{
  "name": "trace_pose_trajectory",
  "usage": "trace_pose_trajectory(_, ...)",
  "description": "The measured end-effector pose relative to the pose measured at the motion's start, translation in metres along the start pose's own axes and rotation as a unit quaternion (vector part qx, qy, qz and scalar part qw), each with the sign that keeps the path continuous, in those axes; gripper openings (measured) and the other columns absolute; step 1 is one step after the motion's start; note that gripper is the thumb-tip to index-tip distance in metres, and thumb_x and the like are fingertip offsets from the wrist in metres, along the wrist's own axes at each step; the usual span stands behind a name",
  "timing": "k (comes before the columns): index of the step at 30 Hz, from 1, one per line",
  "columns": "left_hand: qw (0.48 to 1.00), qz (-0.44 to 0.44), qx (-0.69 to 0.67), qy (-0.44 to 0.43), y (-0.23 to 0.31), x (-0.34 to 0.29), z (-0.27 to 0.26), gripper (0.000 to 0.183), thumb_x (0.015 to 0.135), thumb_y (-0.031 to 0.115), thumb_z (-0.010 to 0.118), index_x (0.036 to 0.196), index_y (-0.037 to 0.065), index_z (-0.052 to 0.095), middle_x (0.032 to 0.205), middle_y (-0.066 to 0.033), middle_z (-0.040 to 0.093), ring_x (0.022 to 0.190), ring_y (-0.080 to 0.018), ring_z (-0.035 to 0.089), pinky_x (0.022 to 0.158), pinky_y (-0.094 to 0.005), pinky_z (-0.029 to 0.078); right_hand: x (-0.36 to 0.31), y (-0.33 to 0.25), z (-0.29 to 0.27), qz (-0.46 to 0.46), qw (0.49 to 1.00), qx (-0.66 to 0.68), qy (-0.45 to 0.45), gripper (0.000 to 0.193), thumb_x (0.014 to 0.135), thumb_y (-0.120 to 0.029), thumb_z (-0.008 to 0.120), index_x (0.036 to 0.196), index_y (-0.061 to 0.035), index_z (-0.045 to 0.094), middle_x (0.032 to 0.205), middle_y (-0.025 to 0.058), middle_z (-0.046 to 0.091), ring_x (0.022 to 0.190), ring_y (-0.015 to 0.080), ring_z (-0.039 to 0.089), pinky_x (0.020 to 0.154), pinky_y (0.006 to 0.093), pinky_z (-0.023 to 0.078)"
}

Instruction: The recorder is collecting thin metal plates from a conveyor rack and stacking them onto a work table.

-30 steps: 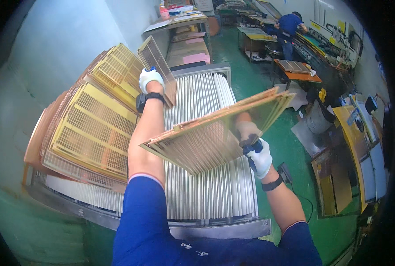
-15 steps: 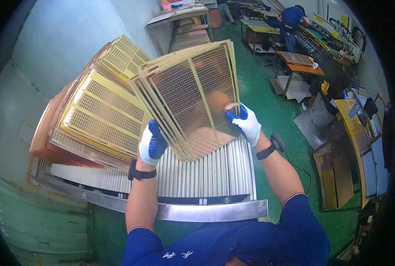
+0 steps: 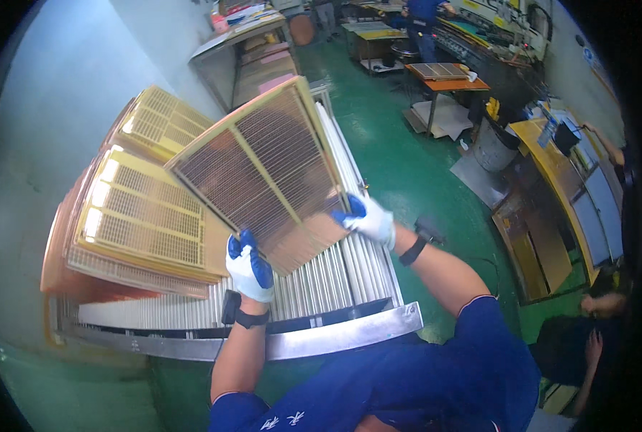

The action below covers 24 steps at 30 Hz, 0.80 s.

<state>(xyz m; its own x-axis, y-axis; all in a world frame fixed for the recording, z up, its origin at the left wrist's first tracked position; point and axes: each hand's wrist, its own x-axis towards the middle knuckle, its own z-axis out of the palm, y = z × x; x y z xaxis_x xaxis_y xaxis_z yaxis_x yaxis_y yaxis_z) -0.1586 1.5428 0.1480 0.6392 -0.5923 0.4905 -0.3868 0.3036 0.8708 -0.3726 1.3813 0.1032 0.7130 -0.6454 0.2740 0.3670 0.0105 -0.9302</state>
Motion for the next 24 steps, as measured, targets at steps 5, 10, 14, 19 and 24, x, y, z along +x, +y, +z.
trace_pose_trajectory(5,0.999,0.021,0.021,0.045,0.002,-0.004,0.009,0.02,0.101,0.017,0.05,0.086,0.004,0.05,0.073,0.0011,0.044,0.066,-0.01,0.039,0.06,-0.0258,0.035,-0.003,0.016,0.025,0.001,0.993,-0.007,0.12,0.025,0.088,-0.008,0.069,0.111,0.0001,0.059,0.1,0.0032,0.065,0.093,0.0089,0.059,0.085,0.0245,0.049)
trace_pose_trajectory(10,0.997,0.029,0.07,0.028,-0.001,-0.006,-0.003,0.025,0.104,0.023,0.046,0.096,0.001,0.055,0.086,-0.0048,0.057,0.08,-0.0134,0.049,0.075,-0.0293,0.042,-0.016,-0.011,0.037,0.03,0.991,-0.069,0.112,0.026,0.09,-0.013,0.068,0.111,0.001,0.06,0.099,0.0038,0.066,0.09,0.0089,0.058,0.083,0.0258,0.05)
trace_pose_trajectory(14,0.999,0.008,0.04,0.016,0.022,-0.011,-0.005,0.027,0.104,0.025,0.047,0.104,0.001,0.058,0.093,-0.0055,0.061,0.084,-0.0141,0.053,0.08,-0.0297,0.045,-0.027,-0.013,0.041,-0.017,0.99,-0.078,0.116,0.028,0.09,-0.015,0.068,0.112,0.0011,0.06,0.1,0.005,0.067,0.088,0.0089,0.059,0.081,0.0263,0.049)
trace_pose_trajectory(19,0.998,0.064,0.018,-0.008,-0.013,-0.029,-0.038,0.029,0.103,0.022,0.047,0.119,0.0,0.056,0.114,-0.0088,0.061,0.102,-0.0188,0.056,0.094,-0.0333,0.042,-0.019,0.003,0.062,-0.01,0.99,-0.124,0.065,0.042,0.09,-0.01,0.063,0.128,0.0008,0.049,0.114,0.0077,0.062,0.105,0.0117,0.052,0.097,0.0281,0.043)
trace_pose_trajectory(24,0.998,-0.001,-0.041,-0.038,-0.007,-0.03,-0.029,0.024,0.102,0.02,0.048,0.114,0.0,0.055,0.109,-0.0095,0.06,0.096,-0.0195,0.055,0.09,-0.0328,0.044,-0.026,0.001,0.064,0.012,0.969,-0.217,0.12,0.042,0.092,-0.013,0.062,0.129,-0.0007,0.049,0.113,0.0106,0.063,0.099,0.0162,0.055,0.09,0.0314,0.047)
